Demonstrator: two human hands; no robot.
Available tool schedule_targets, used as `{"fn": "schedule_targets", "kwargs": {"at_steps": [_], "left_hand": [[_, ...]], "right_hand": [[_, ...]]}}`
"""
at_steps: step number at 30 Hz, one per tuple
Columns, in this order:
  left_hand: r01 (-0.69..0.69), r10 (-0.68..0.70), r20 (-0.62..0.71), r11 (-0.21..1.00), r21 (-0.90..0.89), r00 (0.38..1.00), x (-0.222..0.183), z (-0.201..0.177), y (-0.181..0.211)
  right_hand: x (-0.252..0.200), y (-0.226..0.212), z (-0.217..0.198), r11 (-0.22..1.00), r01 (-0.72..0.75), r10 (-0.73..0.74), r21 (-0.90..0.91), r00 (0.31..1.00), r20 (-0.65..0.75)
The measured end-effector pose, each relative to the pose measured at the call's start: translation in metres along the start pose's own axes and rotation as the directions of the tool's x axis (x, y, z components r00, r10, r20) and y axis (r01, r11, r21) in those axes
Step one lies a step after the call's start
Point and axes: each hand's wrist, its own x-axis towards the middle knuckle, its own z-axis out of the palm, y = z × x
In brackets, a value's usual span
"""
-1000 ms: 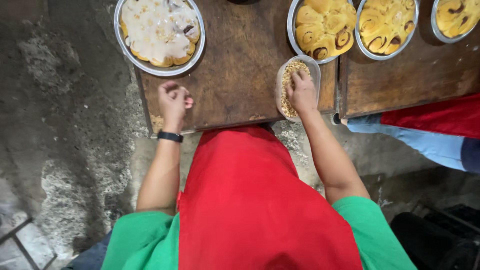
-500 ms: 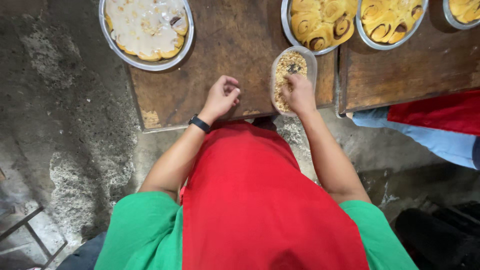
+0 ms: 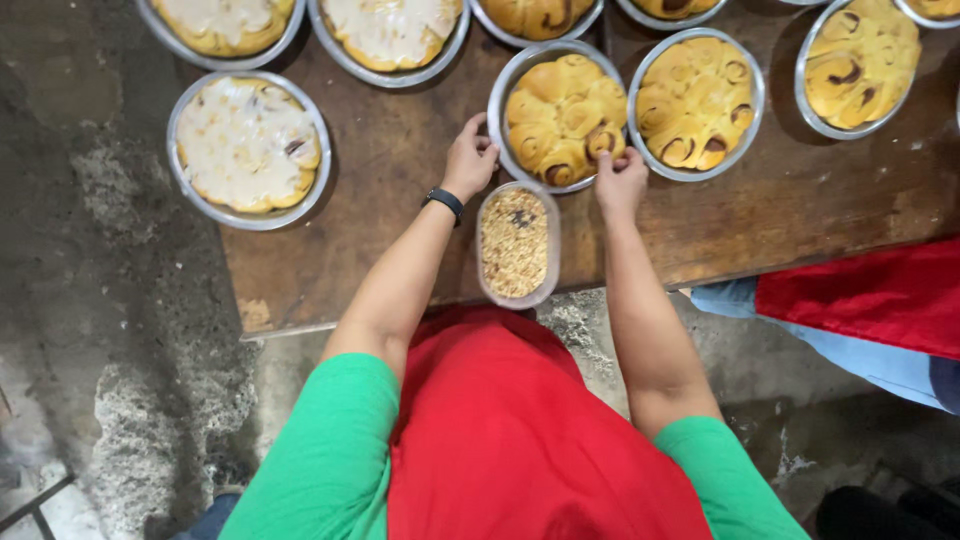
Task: The person tops circular pastries with a white glaze and sprinkles crushed nuts by hand while rearranging the trays on a table.
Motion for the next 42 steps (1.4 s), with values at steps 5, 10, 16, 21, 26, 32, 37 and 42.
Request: {"fn": "schedule_targets", "kwargs": {"at_steps": [5,10,16,21,26,32,37,42], "left_hand": [[0.159,-0.153,0.05,0.974,-0.16,0.987,-0.003,0.016,-0.001],[0.225,-0.218,0.054,0.956,-0.191,0.974,-0.004,0.017,-0.003],[0.158,-0.149,0.059,0.965,-0.208,0.987,-0.002,0.011,-0.01],[0.142,-0.124,0.1,0.97,-0.197,0.987,-0.004,0.005,-0.001],[0.103,-0.104,0.089,0.995,0.017,0.991,-0.023,-0.03,0.019],[-0.052,0.035,0.245,0.997,0.062,0.969,-0.119,-0.077,0.034],[0.1,-0.103,0.348,0.995,0.025,0.932,-0.168,-0.078,0.045],[-0.003,0.008,0.3,1.0,-0.018,0.954,-0.175,-0.073,0.04]], "right_hand": [[-0.006,-0.03,0.001,0.927,-0.338,0.322,0.162,0.939,0.122],[-0.007,-0.059,0.018,0.521,-0.65,0.575,0.553,0.746,0.335],[-0.012,-0.044,0.028,0.658,-0.558,0.575,0.506,0.806,0.141],[0.001,-0.017,0.011,0.9,-0.306,0.267,0.31,0.95,0.165],[-0.059,-0.062,-0.043,0.957,0.194,-0.237,0.217,0.952,0.193],[-0.187,-0.116,-0.052,0.86,0.395,-0.064,-0.323,0.711,0.7],[-0.195,-0.108,-0.013,0.826,0.548,-0.424,-0.129,0.757,0.497],[-0.179,-0.131,0.001,0.813,0.564,-0.438,-0.143,0.755,0.488]]}}
